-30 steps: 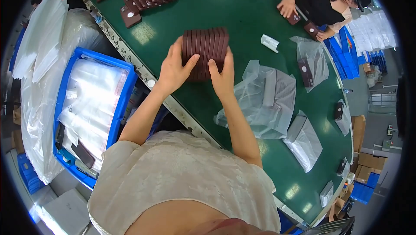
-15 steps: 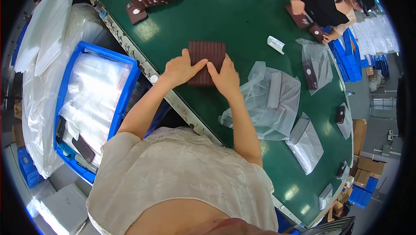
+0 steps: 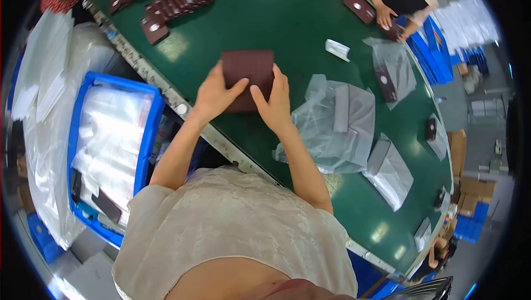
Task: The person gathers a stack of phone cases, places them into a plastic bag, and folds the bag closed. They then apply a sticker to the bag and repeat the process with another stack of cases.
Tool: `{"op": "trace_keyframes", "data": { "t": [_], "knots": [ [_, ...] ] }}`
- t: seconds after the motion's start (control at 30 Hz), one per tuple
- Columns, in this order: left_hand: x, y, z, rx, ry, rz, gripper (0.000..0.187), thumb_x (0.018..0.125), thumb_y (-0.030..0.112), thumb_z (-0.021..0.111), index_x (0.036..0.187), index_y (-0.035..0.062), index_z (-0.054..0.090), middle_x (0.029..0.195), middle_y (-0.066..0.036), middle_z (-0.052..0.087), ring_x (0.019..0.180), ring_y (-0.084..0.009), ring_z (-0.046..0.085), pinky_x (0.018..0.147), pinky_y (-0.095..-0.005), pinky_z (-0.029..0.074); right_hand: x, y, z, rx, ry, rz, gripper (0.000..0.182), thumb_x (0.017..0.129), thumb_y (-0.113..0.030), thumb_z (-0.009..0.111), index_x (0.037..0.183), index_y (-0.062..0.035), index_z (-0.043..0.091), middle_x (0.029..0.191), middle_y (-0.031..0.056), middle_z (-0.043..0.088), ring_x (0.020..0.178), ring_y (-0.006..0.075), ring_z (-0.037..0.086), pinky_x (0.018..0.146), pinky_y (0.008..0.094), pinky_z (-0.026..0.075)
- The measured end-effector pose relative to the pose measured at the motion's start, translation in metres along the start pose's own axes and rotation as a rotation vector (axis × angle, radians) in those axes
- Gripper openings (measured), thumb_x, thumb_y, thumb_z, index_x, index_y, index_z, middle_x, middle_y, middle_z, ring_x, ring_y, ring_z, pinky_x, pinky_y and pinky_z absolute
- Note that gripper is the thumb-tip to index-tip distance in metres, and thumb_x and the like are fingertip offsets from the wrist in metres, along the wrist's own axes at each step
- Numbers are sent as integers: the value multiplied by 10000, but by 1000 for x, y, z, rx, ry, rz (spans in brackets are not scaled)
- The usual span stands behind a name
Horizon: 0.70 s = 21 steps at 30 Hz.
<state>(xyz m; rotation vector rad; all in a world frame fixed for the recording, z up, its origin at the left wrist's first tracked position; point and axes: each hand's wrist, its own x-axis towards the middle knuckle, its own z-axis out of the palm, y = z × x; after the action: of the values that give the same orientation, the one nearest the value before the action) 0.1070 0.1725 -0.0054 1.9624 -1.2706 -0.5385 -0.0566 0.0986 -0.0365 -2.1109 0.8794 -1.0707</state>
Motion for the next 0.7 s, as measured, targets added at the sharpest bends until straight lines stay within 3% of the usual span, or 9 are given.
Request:
{"op": "trace_keyframes", "data": {
  "t": [0.03,0.1,0.17,0.2,0.27,0.33,0.43,0.57,0.7],
  "knots": [
    [-5,3,-4,-28,129,104,711,839,358,727,1388,3,449,1280,-223,582,1196,-349,594,964,-383,493,-2,0,-4,92,83,-95,644,978,-339,592,1426,62,362,1316,201,506,1238,316,497,1019,397,431],
    [-9,5,-20,-225,94,235,552,844,105,680,1352,34,478,1369,-196,500,1229,-290,554,962,-341,489,0,-9,-21,324,111,13,611,969,-336,601,1389,56,391,1307,208,511,1231,331,501,1005,414,435],
    [-8,-12,-23,-371,2,287,515,839,47,648,1327,36,482,1368,-181,488,1223,-277,544,963,-335,487,11,-14,-37,849,140,149,548,950,-329,619,1313,44,448,1289,223,522,1217,359,509,977,447,442],
    [-7,-22,-23,-506,-58,326,487,835,-11,616,1301,37,486,1367,-166,477,1218,-265,535,963,-330,485,12,-8,-40,840,160,149,548,950,-329,619,1313,44,448,1289,223,522,1217,359,509,977,447,442],
    [-10,-40,-5,-635,-133,367,468,830,-70,584,1276,38,490,1366,-152,465,1213,-252,526,963,-324,483,9,8,-43,599,-14,388,567,932,-400,642,1257,39,488,1287,224,534,1194,354,525,983,453,430],
    [-16,-62,22,-271,-84,286,445,846,-125,569,1218,86,447,1376,-106,442,1273,-226,484,1010,-359,461,7,12,-40,481,-91,508,581,923,-435,653,1229,37,508,1286,225,540,1183,352,533,986,455,424],
    [-24,-47,51,-581,35,154,459,829,-138,602,1198,77,435,1286,-103,475,1239,-212,499,985,-336,479,2,6,-18,-343,-45,263,845,858,-637,637,1325,54,493,1210,204,588,1131,350,576,997,428,426],
    [-23,-34,85,-630,31,111,537,829,-139,624,1279,50,401,1236,-97,448,1144,-179,530,903,-320,547,18,-5,-23,-723,-169,193,1101,736,-740,678,1421,76,397,1241,251,542,1126,399,549,977,481,410],
    [-9,-40,78,-799,-10,-27,538,872,-118,582,1332,65,372,1231,-103,454,1093,-186,547,901,-322,548,15,6,-18,-780,-165,121,1244,636,-743,735,1517,13,289,1264,275,484,1111,422,512,981,523,381]
  ]
}}
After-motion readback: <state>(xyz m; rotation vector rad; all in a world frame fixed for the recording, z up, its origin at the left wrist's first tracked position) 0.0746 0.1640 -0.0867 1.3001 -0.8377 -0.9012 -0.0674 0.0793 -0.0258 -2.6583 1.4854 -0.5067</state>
